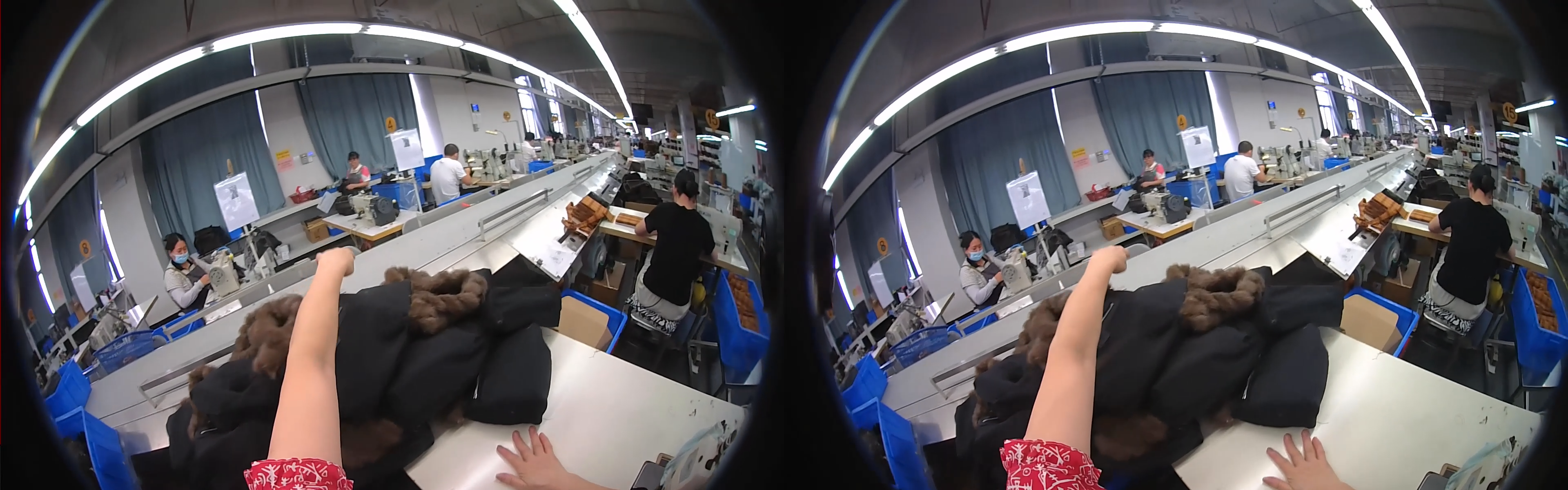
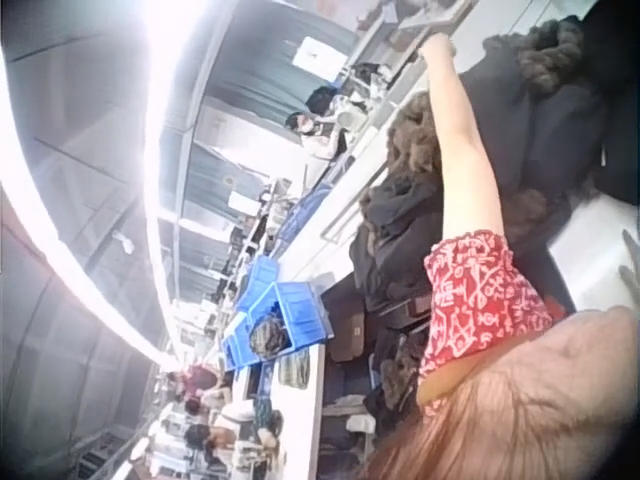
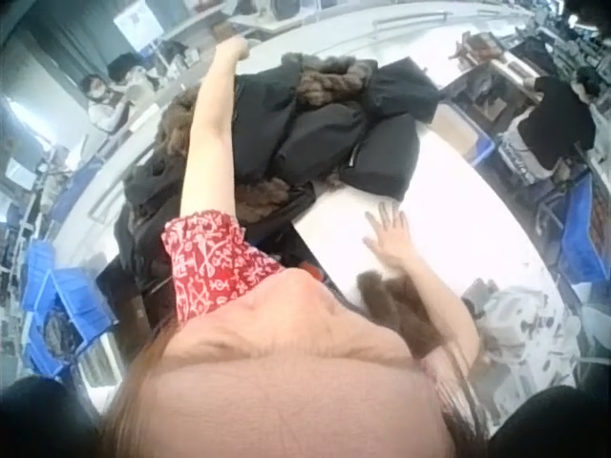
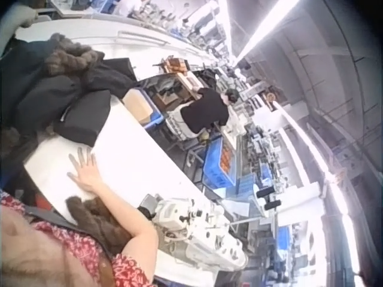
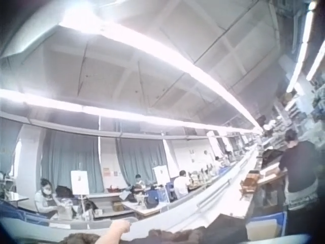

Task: Sewing a fur lining onto a black garment using an industrial sewing machine.

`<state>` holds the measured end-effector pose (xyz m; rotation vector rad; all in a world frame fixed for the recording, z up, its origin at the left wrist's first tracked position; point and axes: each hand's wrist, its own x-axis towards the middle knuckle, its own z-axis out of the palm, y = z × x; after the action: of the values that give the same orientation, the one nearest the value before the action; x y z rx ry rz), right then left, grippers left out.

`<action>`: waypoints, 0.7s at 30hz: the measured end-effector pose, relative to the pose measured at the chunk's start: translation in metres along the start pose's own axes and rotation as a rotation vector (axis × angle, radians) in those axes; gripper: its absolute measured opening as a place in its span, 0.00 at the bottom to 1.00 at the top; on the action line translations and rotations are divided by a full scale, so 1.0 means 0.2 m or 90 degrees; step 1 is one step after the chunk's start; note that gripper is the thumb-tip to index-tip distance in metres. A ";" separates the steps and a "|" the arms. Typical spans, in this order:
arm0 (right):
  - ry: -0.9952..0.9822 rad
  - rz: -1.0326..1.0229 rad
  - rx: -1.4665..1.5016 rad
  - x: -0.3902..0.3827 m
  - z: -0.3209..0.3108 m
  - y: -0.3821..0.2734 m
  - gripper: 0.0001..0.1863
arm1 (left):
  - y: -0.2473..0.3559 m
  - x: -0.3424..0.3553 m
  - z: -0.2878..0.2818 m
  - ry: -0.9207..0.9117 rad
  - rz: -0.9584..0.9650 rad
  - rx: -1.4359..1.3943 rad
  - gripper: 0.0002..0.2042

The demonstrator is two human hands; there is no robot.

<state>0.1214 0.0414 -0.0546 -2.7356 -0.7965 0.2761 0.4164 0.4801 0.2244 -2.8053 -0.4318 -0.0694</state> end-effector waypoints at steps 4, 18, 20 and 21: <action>0.001 -0.010 -0.013 -0.04 -0.04 -0.05 0.37 | 0.21 0.26 0.20 -0.024 0.104 -0.041 0.29; 0.074 -0.019 0.000 -0.08 -0.04 -0.05 0.30 | 0.47 0.29 0.40 0.053 0.208 -0.177 0.25; 0.093 -0.034 0.000 -0.08 -0.04 -0.02 0.29 | 0.44 0.28 0.41 0.063 0.198 -0.193 0.26; 0.086 -0.042 0.000 -0.08 -0.04 -0.01 0.29 | 0.42 0.30 0.41 0.048 0.221 -0.169 0.27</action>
<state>0.1094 0.0334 -0.0453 -2.6874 -0.8475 0.0763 0.4997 0.4464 0.1278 -3.0802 0.0927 -0.1666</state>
